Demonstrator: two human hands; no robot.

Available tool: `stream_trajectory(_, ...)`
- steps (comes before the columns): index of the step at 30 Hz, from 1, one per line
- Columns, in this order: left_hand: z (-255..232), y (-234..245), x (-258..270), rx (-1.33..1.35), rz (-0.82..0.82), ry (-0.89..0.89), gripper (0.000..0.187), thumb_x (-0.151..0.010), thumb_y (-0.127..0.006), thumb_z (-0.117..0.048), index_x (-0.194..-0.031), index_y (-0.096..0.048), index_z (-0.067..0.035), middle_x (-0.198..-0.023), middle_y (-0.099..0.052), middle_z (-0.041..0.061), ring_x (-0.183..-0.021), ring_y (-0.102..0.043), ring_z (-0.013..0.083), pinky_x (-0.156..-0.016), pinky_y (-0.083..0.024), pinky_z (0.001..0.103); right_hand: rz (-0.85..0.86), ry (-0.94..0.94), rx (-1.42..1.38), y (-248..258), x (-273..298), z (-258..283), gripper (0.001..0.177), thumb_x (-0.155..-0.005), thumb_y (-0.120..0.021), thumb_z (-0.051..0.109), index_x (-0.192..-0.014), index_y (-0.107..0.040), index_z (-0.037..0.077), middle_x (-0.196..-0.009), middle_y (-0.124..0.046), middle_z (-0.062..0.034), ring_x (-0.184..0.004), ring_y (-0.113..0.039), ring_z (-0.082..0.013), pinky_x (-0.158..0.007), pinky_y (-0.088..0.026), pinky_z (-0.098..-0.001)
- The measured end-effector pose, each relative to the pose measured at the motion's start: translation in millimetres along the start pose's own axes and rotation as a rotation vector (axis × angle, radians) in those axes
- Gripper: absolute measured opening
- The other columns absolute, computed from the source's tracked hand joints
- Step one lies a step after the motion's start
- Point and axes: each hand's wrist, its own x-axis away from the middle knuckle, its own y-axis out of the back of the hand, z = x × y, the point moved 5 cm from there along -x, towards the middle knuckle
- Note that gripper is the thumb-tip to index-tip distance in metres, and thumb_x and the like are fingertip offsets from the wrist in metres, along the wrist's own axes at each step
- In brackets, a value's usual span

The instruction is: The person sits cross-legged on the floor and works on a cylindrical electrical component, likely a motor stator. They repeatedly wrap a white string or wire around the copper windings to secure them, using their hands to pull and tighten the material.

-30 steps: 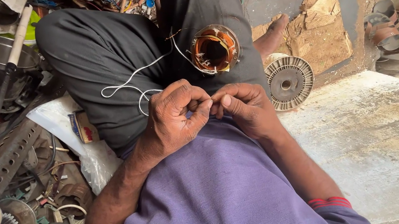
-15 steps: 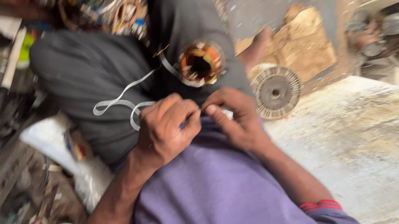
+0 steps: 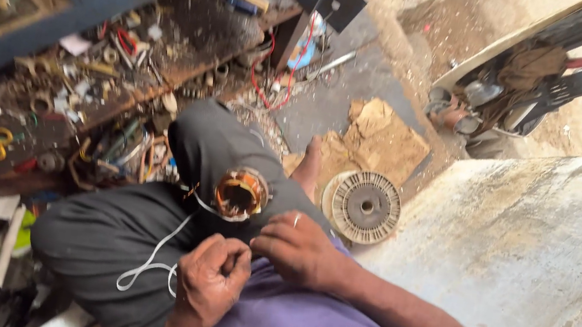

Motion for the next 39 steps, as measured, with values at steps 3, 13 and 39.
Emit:
stream_trajectory(3,2.1,-3.3,0.5,0.009,0.001,-0.024,0.013,-0.079,-0.077,-0.001,-0.083,-0.066,-0.005,-0.063,-0.053,0.005,-0.047,-0.053,0.0181,-0.044,-0.043,0.035,0.020,-0.033,0.036,-3.6,3.6,0.6,0.025,-0.087,-0.070,0.008,-0.112,-0.065,0.002,-0.105,-0.065,-0.0128,-0.099,-0.065,-0.0314,-0.085,-0.052,-0.0423)
stream_trajectory(13,4.9,5.4,7.2,-0.317,-0.157,-0.184,0.012,-0.082,-0.080,-0.011,-0.091,-0.072,-0.008,-0.068,-0.058,0.005,-0.057,-0.062,0.0232,-0.052,-0.050,0.036,0.044,-0.949,-0.862,-46.8,52.4,-52.5,0.023,-0.105,-0.057,0.021,-0.092,-0.059,0.001,-0.073,-0.058,-0.0019,-0.067,-0.052,-0.0071,-0.060,-0.045,-0.0263)
stream_trajectory(39,-0.1,1.4,-9.0,-0.303,-0.211,-0.105,0.015,-0.081,-0.084,-0.009,-0.092,-0.075,-0.007,-0.069,-0.062,0.004,-0.061,-0.063,0.0205,-0.053,-0.051,0.034,-0.027,-0.620,-0.336,-14.0,31.1,-49.3,0.002,-0.100,-0.062,0.005,-0.099,-0.061,0.004,-0.090,-0.062,-0.0113,-0.081,-0.064,-0.0261,-0.072,-0.052,-0.0367)
